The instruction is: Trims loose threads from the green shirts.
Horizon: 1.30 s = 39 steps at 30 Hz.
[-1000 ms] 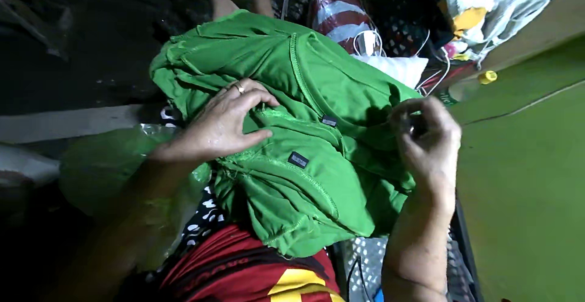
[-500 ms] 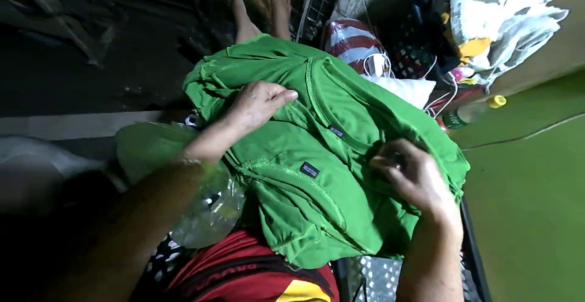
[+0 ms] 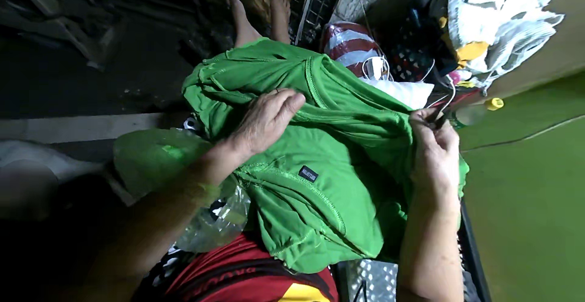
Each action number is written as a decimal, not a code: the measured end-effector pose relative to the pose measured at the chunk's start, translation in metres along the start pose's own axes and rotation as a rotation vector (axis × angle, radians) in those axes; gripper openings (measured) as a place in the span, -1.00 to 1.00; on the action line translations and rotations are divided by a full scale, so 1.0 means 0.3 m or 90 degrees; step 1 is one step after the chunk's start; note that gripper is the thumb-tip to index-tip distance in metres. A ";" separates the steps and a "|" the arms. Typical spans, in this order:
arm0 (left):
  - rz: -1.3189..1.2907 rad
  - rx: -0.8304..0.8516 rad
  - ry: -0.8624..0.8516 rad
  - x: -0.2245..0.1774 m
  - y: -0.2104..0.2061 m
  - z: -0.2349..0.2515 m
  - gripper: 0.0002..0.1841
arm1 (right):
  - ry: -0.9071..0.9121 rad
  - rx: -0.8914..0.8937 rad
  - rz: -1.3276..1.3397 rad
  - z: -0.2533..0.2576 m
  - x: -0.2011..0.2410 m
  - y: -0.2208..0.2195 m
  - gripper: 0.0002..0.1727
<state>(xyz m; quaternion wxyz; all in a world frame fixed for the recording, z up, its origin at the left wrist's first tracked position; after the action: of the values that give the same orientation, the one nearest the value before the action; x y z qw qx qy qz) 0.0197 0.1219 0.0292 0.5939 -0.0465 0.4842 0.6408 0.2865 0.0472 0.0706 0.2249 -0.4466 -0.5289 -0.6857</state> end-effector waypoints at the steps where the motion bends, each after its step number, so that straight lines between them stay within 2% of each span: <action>1: 0.015 0.025 -0.007 0.004 -0.014 -0.003 -0.37 | 0.005 0.030 0.005 0.020 -0.012 -0.014 -0.86; 3: 0.053 0.055 0.024 0.020 -0.028 -0.007 -0.25 | 0.015 0.085 -0.039 0.038 -0.026 -0.052 -0.58; 4: 0.084 0.044 0.041 0.029 -0.026 -0.009 -0.26 | 0.035 0.097 -0.069 0.036 -0.018 -0.067 -0.42; 5: 0.109 0.023 0.059 0.035 -0.020 -0.012 -0.35 | 0.065 0.094 -0.088 0.027 -0.001 -0.077 -0.40; 8: 0.174 -0.070 0.081 0.027 0.021 -0.029 -0.67 | 0.162 0.014 -0.112 0.003 0.048 -0.048 -0.72; 10: 0.196 -0.101 0.075 0.002 0.052 -0.044 -0.63 | 0.166 -0.022 -0.098 0.014 0.059 -0.006 -0.76; 12: 0.234 -0.132 0.021 -0.031 0.085 -0.068 -0.60 | 0.167 -0.034 -0.052 0.025 0.075 0.027 -0.79; 14: 0.248 -0.191 -0.064 -0.056 0.112 -0.097 -0.74 | 0.173 -0.051 0.005 0.032 0.094 0.045 -0.85; 16: 0.198 -0.224 -0.087 -0.050 0.126 -0.106 -0.84 | 0.172 -0.083 0.031 0.038 0.117 0.057 -0.93; 17: 0.145 -0.224 -0.062 -0.041 0.135 -0.098 -0.81 | 0.173 -0.104 0.048 0.042 0.132 0.067 -0.96; 20: -0.055 -0.199 0.040 -0.026 0.174 -0.042 -0.75 | 0.206 -0.140 0.104 0.069 0.183 0.117 -0.89; 22: -0.112 -0.216 0.051 -0.007 0.173 0.007 -0.75 | 0.173 -0.164 0.049 0.118 0.173 0.124 -0.89; 23: -0.113 -0.218 0.064 0.023 0.160 0.036 -0.74 | 0.137 -0.161 -0.017 0.159 0.137 0.104 -0.89; 24: -0.088 -0.210 0.094 0.071 0.140 0.066 -0.74 | 0.090 -0.136 -0.092 0.203 0.078 0.063 -0.78; 27: 0.030 -0.091 0.237 0.197 0.066 0.103 -0.59 | -0.082 -0.024 -0.310 0.281 -0.125 -0.100 -0.50; 30: 0.127 -0.062 0.265 0.199 0.061 0.099 -0.56 | -0.041 -0.099 -0.364 0.248 -0.096 -0.096 -0.39; 32: 0.169 -0.086 0.216 0.167 0.073 0.097 -0.61 | 0.027 -0.151 -0.341 0.221 -0.063 -0.077 -0.40; 36: 0.234 -0.139 -0.028 0.070 0.069 0.121 -0.79 | 0.212 -0.192 -0.394 0.138 0.053 -0.101 -0.66; 39: 0.225 -0.123 -0.095 0.026 0.050 0.130 -0.75 | 0.262 -0.145 -0.412 0.106 0.127 -0.160 -0.71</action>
<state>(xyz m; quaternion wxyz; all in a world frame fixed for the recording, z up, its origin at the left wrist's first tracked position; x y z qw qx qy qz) 0.0256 0.1565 0.0532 0.4989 0.0298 0.3758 0.7804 0.2418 0.0991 0.0790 0.0479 -0.1325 -0.5068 -0.8505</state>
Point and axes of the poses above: each hand's wrist, its own z-axis towards the middle knuckle, its own y-axis out of the back of the hand, x = y × z, the point moved 9 cm from there along z, towards the middle knuckle, and after that the axes turned 15 degrees about -y, right-handed, at the moved point
